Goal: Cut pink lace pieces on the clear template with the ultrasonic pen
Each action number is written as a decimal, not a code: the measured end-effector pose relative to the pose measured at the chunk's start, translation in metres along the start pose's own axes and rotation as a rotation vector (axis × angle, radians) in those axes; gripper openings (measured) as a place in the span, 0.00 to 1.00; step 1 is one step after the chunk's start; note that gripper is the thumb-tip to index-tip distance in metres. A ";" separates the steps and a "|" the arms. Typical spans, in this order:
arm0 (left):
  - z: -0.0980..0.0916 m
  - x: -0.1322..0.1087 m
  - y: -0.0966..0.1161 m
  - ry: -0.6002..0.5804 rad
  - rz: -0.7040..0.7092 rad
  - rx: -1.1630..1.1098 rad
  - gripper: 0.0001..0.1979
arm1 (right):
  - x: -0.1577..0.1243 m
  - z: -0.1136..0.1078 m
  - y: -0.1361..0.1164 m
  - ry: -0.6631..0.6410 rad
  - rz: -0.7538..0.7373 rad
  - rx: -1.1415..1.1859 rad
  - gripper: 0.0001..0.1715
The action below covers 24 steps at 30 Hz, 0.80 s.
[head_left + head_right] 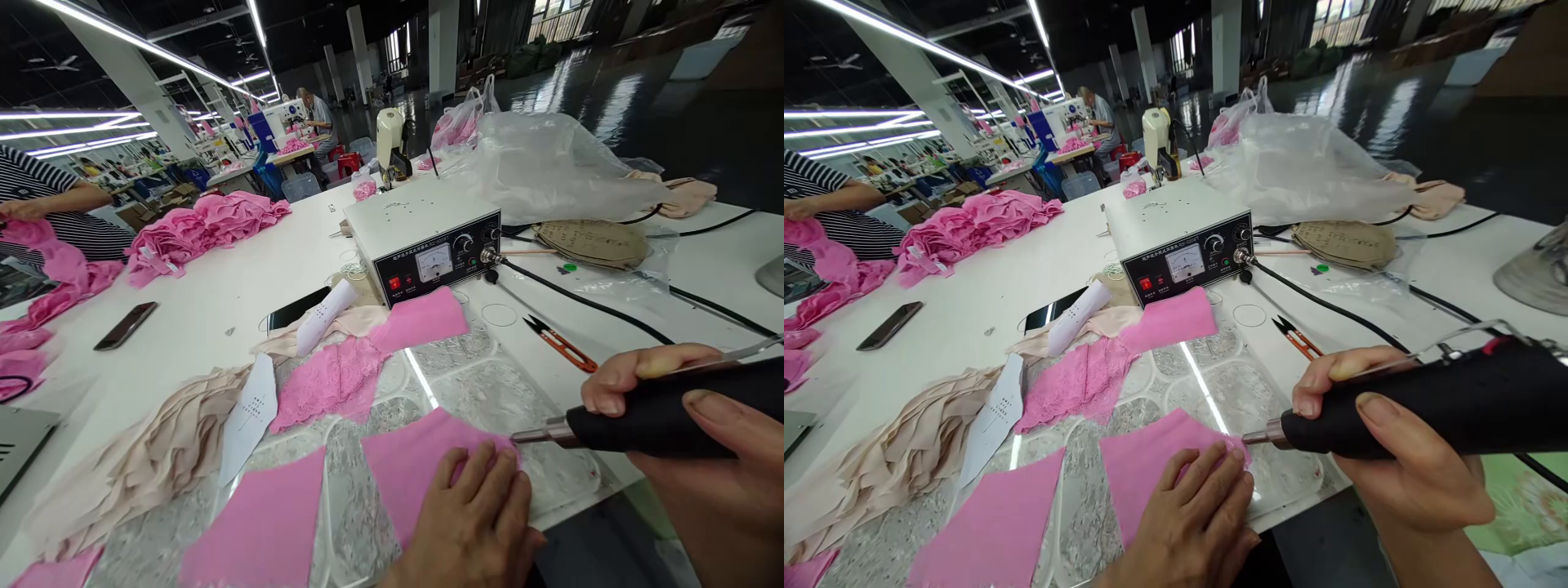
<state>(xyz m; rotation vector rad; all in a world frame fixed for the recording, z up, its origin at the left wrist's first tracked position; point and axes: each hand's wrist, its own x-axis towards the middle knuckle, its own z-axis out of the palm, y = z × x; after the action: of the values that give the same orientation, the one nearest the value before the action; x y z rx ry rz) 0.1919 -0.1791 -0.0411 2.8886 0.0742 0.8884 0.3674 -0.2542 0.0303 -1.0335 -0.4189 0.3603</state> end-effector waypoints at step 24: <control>0.009 -0.004 -0.001 0.037 0.020 0.027 0.16 | 0.001 -0.018 0.022 -0.133 -0.126 -0.099 0.03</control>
<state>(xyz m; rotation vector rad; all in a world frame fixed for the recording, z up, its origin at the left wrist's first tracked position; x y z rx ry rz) 0.1938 -0.1796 -0.0508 2.9030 0.0616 0.9510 0.3754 -0.2572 0.0031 -1.0774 -0.6234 0.2987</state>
